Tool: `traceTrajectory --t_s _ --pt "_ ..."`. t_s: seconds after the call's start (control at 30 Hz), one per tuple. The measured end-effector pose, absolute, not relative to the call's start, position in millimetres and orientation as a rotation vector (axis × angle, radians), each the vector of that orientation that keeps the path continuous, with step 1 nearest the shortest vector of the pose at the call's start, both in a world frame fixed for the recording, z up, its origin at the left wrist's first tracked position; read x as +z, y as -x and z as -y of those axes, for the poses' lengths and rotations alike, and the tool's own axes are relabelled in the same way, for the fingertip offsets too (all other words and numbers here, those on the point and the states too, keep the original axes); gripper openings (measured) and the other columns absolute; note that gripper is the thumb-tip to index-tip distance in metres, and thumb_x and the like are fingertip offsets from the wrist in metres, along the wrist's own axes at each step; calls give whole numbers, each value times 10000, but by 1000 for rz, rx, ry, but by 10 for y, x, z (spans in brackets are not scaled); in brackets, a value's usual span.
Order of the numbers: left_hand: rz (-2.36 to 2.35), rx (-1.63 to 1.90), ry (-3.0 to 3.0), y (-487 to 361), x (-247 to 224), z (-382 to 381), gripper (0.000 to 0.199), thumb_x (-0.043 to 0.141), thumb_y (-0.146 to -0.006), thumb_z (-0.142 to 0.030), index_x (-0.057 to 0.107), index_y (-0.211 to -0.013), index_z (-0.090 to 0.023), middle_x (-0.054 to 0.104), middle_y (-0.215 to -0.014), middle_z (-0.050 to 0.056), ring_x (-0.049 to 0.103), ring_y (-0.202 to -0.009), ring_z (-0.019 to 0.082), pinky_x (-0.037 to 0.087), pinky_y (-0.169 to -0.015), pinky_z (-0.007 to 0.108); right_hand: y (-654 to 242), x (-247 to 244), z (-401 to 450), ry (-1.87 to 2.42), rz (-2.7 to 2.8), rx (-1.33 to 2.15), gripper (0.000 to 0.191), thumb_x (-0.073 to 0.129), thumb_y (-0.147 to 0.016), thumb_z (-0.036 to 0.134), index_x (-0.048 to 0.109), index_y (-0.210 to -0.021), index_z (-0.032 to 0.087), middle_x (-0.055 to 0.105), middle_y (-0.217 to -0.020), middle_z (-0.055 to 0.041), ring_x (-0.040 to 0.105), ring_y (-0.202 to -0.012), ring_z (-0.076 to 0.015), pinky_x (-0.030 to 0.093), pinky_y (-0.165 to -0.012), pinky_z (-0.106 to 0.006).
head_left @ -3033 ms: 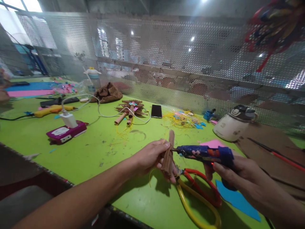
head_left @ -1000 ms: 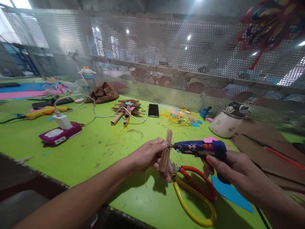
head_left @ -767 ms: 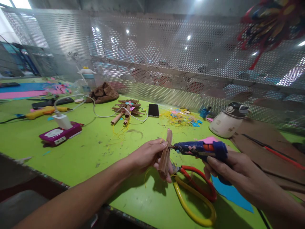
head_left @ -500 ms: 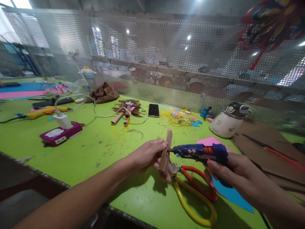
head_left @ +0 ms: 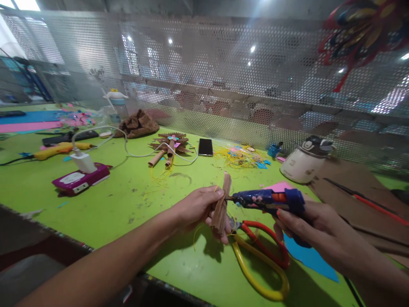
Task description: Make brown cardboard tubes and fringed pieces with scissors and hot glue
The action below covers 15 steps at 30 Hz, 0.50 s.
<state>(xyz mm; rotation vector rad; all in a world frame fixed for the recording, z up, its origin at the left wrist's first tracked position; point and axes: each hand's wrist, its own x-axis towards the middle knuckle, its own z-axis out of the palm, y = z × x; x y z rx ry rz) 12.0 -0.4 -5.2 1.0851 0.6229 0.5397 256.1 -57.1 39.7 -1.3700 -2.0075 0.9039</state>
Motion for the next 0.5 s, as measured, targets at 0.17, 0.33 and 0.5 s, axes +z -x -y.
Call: traceTrajectory --t_s 0.17,0.33,0.5 --pt "-640 541 -1064 -115 -86 -9 224 378 -915 -403 388 -921 -179 692 -673 103 666 -507 236 450 -433 267 -2547 422 616 1376 2016 953 405 465 -887 498 559 -669 170 420 -584 22 346 -488 -85 270 -415 -216" --pt "-632 544 -1066 -111 -111 -31 210 380 -916 -381 419 -907 -174 687 -672 86 666 -514 219 475 -437 269 -2555 437 631 1357 2035 1014 399 479 -883 485 574 -662 166 489 -603 -1 412 -516 -98 298 -420 -214" --pt "-619 543 -1075 -106 -117 -44 218 423 -901 -388 444 -920 -172 683 -679 62 658 -493 202 491 -451 275 -2575 425 635 1332 2054 1062 362 496 -878 477 590 -706 172 520 -610 -3 456 -553 -109 348 -459 -216"
